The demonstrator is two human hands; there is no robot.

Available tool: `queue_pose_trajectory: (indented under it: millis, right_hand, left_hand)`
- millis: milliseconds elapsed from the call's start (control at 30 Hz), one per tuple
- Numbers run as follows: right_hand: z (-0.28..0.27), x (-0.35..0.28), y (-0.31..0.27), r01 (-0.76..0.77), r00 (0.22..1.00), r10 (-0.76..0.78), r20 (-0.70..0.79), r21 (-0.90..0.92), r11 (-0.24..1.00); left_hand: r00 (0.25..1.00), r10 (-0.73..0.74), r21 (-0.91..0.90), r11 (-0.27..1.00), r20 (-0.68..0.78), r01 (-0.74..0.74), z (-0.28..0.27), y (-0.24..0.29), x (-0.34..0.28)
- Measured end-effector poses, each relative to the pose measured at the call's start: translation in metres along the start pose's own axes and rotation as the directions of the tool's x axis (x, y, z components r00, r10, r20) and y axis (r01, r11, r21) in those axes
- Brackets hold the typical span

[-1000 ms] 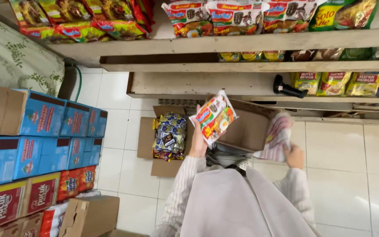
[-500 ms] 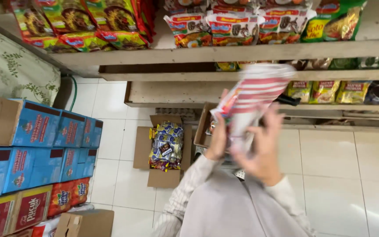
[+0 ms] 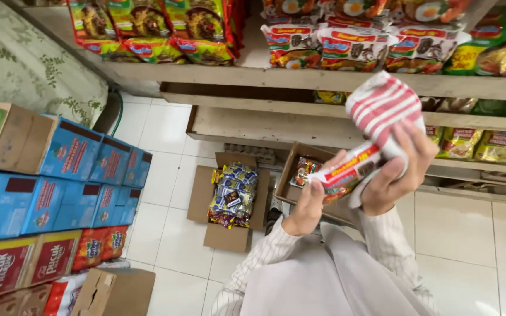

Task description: Restocking instant noodle packages on a grocery store shelf from a cardboard box.

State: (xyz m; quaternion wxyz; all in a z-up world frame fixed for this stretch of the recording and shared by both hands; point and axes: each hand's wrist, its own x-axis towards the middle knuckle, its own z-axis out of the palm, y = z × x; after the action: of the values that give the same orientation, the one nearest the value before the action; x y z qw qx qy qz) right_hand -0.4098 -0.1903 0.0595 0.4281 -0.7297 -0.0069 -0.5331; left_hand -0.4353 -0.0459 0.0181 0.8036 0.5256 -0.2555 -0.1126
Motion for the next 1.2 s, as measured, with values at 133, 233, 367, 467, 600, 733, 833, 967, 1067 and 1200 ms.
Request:
queue_pose_trajectory:
  millis: [133,233,367,467,600,733,833,967,1067,1200]
  right_hand:
    - [0.026,0.053,-0.041,0.068,0.984,0.009,-0.179,0.42,0.905]
    - [0.045,0.048,-0.042,0.137,0.99,-0.112,-0.091,0.342,0.93]
    - [0.042,0.001,-0.038,0.247,0.955,-0.262,0.135,0.12,0.962]
    - [0.035,-0.026,-0.032,0.346,0.897,-0.313,0.313,-0.054,0.937]
    - [0.035,-0.035,-0.031,0.368,0.891,-0.272,0.365,-0.224,0.903]
    - [0.033,-0.012,-0.014,0.114,0.972,-0.076,0.222,-0.163,0.98]
    - [0.032,0.008,-0.012,0.049,0.988,-0.038,0.149,-0.071,0.996]
    - [0.029,0.01,0.01,-0.124,0.983,0.104,0.152,0.131,0.984]
    - [0.02,-0.006,0.036,-0.255,0.96,0.232,0.16,0.147,0.956]
    - [0.011,-0.019,0.077,-0.51,0.859,0.5,0.111,0.255,0.821]
  left_hand:
    - [0.995,-0.074,-0.221,0.974,-0.071,0.056,-0.018,0.024,0.008]
    - [0.982,-0.07,-0.256,0.967,-0.177,0.023,-0.023,0.049,0.019]
    - [0.974,-0.083,-0.198,0.979,-0.213,0.04,-0.025,0.053,0.031]
    - [0.985,0.036,-0.099,0.994,-0.17,-0.053,-0.03,0.03,0.026]
    - [1.0,0.027,0.207,0.978,0.004,-0.027,-0.034,0.001,0.012]
    - [0.999,-0.036,0.007,0.999,-0.024,0.037,-0.02,0.03,0.028]
    - [0.998,-0.068,-0.073,0.995,0.003,0.068,-0.032,0.031,0.028]
    - [0.996,-0.086,-0.09,0.992,0.011,0.087,-0.041,0.033,0.043]
    - [0.996,-0.037,-0.049,0.998,-0.087,0.033,-0.039,0.029,0.048]
    - [0.993,0.0,0.045,0.999,-0.12,0.005,-0.041,0.028,0.056]
